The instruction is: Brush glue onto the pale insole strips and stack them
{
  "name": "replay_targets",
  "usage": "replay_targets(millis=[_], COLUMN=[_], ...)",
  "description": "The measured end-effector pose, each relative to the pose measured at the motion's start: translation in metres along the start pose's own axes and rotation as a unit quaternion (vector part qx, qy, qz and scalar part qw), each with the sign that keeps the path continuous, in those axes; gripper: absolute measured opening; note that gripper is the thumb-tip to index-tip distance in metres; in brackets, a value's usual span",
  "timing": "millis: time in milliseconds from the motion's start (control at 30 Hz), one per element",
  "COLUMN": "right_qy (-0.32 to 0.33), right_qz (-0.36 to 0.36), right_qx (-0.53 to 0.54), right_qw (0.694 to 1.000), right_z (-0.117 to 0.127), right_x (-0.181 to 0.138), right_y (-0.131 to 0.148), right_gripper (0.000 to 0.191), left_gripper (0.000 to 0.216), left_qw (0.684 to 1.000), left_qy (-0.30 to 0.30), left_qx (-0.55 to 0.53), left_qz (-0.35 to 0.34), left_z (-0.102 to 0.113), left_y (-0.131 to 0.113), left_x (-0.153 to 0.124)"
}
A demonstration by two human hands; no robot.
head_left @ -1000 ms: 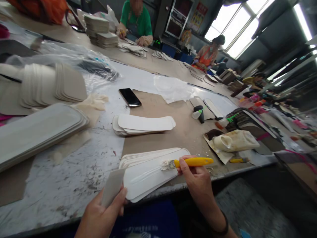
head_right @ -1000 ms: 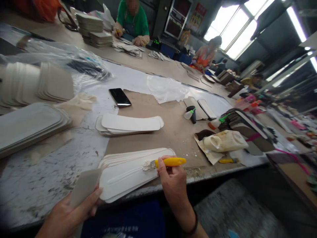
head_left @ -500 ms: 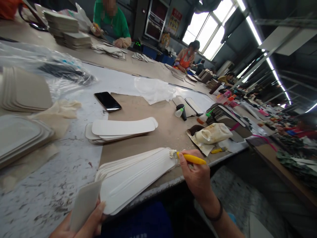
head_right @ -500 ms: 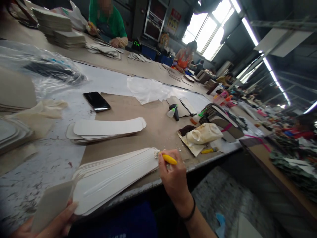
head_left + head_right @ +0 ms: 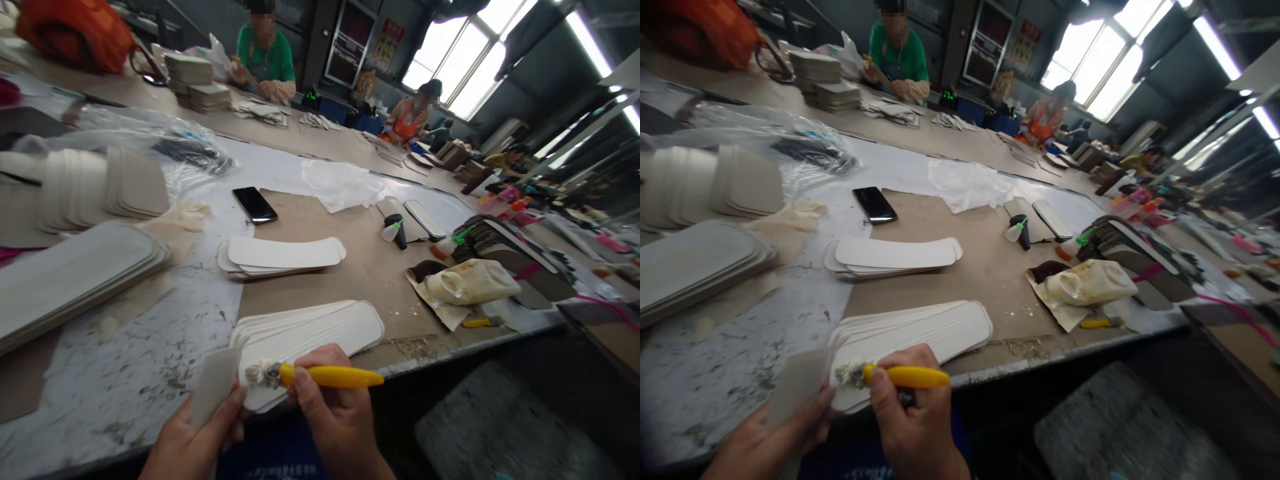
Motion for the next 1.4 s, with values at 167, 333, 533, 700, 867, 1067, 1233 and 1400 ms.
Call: replay_targets(millis=[167, 333, 533, 700, 867, 1067, 1233, 1400], right_qy=[-0.049, -0.173, -0.216, -0.194, -0.083, 0.157, 0.269, 0.237], right_qz=[0.046, 0.104, 0.164, 0.199, 0.091, -0.032, -0.197, -0.173], right_qx=[-0.107, -0.278, -0.373, -0.353, -0.188, -0.005, 0.152, 0.129], right_qw=[0.992, 0.939, 0.887, 0.894, 0.974, 0.987, 0.93, 0.947], right_z=[0.026, 0.091, 0.112, 0.103, 0.065, -0.023, -0.056, -0.045], right_x=[0.011, 0.022, 0.025, 0.031, 0.042, 0.037, 0.022, 0.019], right_y=[-0.011, -0.014, 0.002, 0.026, 0.04, 0.028, 0.004, 0.005], right_gripper=[0.008, 0.007, 0.008, 0.008, 0.017, 0.017, 0.03, 0.032], left_gripper=[0.046, 0.05, 0.049, 0.047, 0.042, 0.041, 0.04, 0.04], left_qw=[0.998, 0.997, 0.997, 0.996, 0.988, 0.959, 0.959, 0.959], left_qy=[-0.028, -0.053, -0.064, -0.088, 0.026, 0.105, 0.115, 0.074], left_qx=[-0.06, -0.056, -0.04, 0.0, -0.146, -0.262, -0.256, -0.27], left_qz=[0.012, 0.03, 0.03, -0.006, -0.032, 0.027, 0.029, 0.041], left_z=[0.001, 0.003, 0.004, 0.021, 0.014, -0.015, -0.029, -0.031], left_y=[-0.006, -0.005, -0.003, -0.015, -0.038, -0.053, -0.055, -0.053], left_x=[-0.003, -0.005, 0.0, 0.0, -0.011, -0.027, -0.028, -0.026])
Point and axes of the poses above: each hand's wrist, its own x-axis towards the middle knuckle, its own z-axis out of the back of the hand, y = z × x, the point moved 7 cm from there along x, towards the middle knuckle, and after that the axes turned 9 degrees about -z, right-handed, at the moved point
